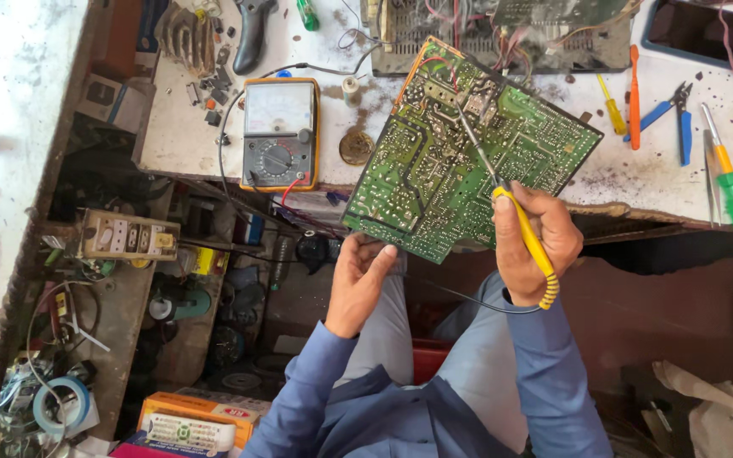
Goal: The person works on a circuit board, using a screwdriver to adjust components and a soldering iron to reflow solder joints on the board's underside. They handle the board and tools with both hands while seated at a cluttered workbench.
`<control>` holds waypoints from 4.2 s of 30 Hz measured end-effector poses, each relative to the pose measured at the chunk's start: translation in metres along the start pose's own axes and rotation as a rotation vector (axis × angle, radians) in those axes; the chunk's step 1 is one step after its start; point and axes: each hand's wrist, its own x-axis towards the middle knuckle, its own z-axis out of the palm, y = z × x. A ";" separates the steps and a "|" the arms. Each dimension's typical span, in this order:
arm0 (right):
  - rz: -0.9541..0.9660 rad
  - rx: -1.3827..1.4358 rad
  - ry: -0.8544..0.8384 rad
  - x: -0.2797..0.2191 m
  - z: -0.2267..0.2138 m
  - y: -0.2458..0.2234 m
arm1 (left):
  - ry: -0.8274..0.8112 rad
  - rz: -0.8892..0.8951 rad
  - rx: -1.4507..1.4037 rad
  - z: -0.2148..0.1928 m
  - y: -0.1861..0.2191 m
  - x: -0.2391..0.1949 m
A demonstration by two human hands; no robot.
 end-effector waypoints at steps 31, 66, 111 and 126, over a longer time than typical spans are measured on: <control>-0.034 -0.045 0.036 -0.002 0.005 -0.001 | -0.062 -0.019 -0.096 0.007 -0.011 0.013; 0.316 0.521 0.313 -0.048 -0.072 0.027 | -0.003 -0.111 -0.144 0.015 -0.022 0.017; 0.549 0.688 0.562 -0.038 -0.106 0.064 | 0.034 -0.112 -0.154 0.025 -0.019 0.016; 0.664 0.937 0.567 -0.046 -0.103 0.084 | 0.020 -0.109 -0.145 0.028 -0.014 0.014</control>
